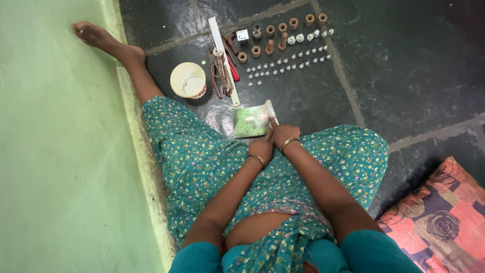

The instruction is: The person sits on the floor and handles small hardware components, including nuts, bolts, and plastic bags. They open a plastic bag, remove items, and manipulate a small metal fitting with their hands.

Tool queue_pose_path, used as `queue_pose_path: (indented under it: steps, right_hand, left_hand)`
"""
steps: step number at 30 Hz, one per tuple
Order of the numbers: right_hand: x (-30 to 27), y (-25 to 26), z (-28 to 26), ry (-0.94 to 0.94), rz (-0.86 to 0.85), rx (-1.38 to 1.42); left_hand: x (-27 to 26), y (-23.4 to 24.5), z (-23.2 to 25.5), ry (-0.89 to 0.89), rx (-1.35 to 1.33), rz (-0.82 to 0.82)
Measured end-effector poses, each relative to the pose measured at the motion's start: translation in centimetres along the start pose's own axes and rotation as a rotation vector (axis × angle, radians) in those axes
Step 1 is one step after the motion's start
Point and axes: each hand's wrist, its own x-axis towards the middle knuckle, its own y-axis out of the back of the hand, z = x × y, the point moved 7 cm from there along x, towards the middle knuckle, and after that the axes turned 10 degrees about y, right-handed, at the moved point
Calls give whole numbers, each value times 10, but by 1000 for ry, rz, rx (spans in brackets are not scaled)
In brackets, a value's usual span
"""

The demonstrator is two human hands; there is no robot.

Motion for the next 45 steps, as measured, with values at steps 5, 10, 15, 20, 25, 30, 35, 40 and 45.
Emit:
queue_pose_path:
  steps: [5,10,15,20,25,30,35,40,45]
  right_hand:
    - [3,12,-3,-3,-14,27]
    - [15,20,-9,15,-11,-9]
    - [48,21,-5,38,28,-64]
    - [86,16,7,7,32,-60]
    - [79,21,34,84,70,139]
    - [53,17,56,20,104,298]
    - [31,5,41,42,256,366]
    - [37,-13,37,-55,167,180]
    - [55,-33,49,-45,290,220]
  left_hand:
    - [3,-4,0,23,34,-74]
    - [4,-13,-1,19,52,-62]
    - [3,1,5,1,78,-100]
    - [-3,22,10,8,47,-79]
    - [-3,24,8,-10,35,-23]
    - [-7,52,7,5,-104,75]
    - [12,95,-8,68,-186,263]
    - [11,101,-35,163,-162,303]
    - [4,98,-40,187,-159,300]
